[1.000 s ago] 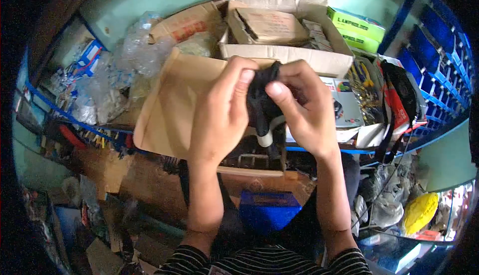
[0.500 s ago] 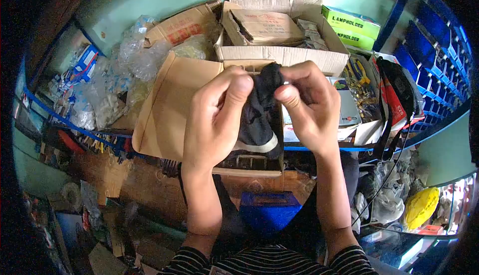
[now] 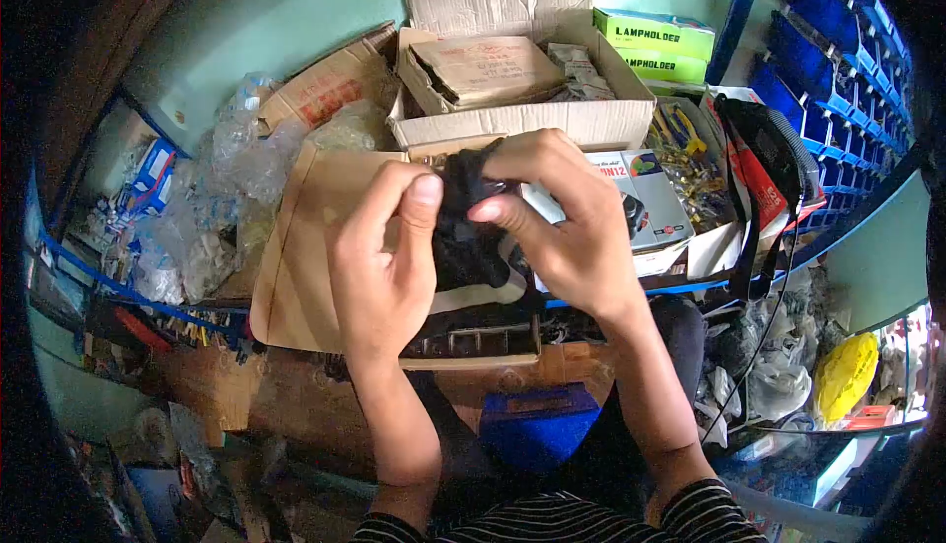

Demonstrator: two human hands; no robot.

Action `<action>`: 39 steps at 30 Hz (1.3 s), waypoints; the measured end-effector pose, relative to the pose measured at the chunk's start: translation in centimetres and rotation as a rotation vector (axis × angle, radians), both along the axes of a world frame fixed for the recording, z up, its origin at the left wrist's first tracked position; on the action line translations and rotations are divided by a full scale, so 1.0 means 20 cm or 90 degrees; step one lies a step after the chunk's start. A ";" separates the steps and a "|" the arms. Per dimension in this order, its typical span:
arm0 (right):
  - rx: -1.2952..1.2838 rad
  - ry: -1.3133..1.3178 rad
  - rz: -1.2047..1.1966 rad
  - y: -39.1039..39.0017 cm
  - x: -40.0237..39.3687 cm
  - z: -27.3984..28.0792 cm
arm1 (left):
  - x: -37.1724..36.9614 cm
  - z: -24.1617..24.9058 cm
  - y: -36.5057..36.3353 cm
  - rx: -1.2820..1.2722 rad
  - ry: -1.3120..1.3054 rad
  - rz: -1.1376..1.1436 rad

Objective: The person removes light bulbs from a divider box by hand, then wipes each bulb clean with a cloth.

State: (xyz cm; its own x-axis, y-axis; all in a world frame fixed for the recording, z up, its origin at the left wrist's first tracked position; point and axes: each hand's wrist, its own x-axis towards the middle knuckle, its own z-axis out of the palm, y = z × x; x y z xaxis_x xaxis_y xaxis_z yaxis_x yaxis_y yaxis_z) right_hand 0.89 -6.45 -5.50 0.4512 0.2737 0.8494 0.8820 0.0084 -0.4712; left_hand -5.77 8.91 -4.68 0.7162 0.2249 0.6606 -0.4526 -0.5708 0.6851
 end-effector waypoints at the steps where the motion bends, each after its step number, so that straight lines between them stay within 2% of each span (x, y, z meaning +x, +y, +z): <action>1: 0.002 -0.021 -0.001 0.01 0.00 -0.01 | -0.01 0.02 0.00 0.011 0.036 0.028; 2: 0.004 -0.041 -0.002 0.02 0.00 -0.02 | -0.02 0.04 -0.01 0.022 0.073 0.056; 6: -0.003 -0.157 -0.066 0.04 0.01 -0.01 | -0.01 0.04 -0.01 -0.240 0.093 -0.095; 7: 0.001 -0.142 -0.039 0.03 0.01 0.00 | -0.01 0.04 0.01 -0.308 0.112 -0.153; 9: 0.020 0.008 0.015 0.02 0.00 -0.03 | -0.02 0.03 0.04 -0.401 0.114 -0.243; 14: 0.068 0.297 0.083 0.04 -0.03 -0.05 | -0.01 0.03 -0.01 -0.268 0.043 -0.176; 17: -0.014 0.349 0.060 0.03 -0.03 -0.05 | 0.00 0.02 -0.01 -0.228 0.036 -0.123; 20: 0.114 0.222 0.062 0.10 0.00 -0.10 | -0.01 0.04 -0.04 -0.249 0.084 -0.126; 22: 0.063 0.190 0.066 0.07 0.02 -0.11 | 0.00 0.03 -0.05 -0.177 0.060 -0.156; 25: 0.041 0.253 0.130 0.05 -0.01 -0.08 | 0.02 0.00 0.03 -0.123 0.045 -0.130; 27: 0.035 0.319 0.196 0.05 -0.03 -0.06 | 0.02 0.02 0.03 -0.193 0.051 -0.136; 28: 0.004 0.342 0.170 0.05 -0.05 -0.04 | 0.01 0.03 0.03 -0.229 0.052 -0.140; 31: -0.067 0.209 0.098 0.05 0.00 -0.08 | 0.03 0.01 0.04 -0.246 0.017 -0.182; 33: -0.054 0.203 0.082 0.03 0.00 -0.06 | 0.03 0.02 0.02 -0.248 0.009 -0.185; 37: 0.014 0.375 0.148 0.00 -0.05 0.00 | -0.02 0.04 0.02 -0.226 0.099 -0.203; 39: -0.013 0.393 0.101 0.00 -0.06 0.02 | -0.03 0.03 0.02 -0.227 0.097 -0.214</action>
State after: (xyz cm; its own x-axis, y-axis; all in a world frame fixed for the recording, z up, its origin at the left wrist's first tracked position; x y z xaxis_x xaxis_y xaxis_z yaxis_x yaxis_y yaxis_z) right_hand -0.33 -6.36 -5.19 0.8087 0.3899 0.4404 0.4373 0.1022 -0.8935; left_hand -6.44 9.29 -4.08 0.8699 0.1580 0.4672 -0.4507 -0.1300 0.8832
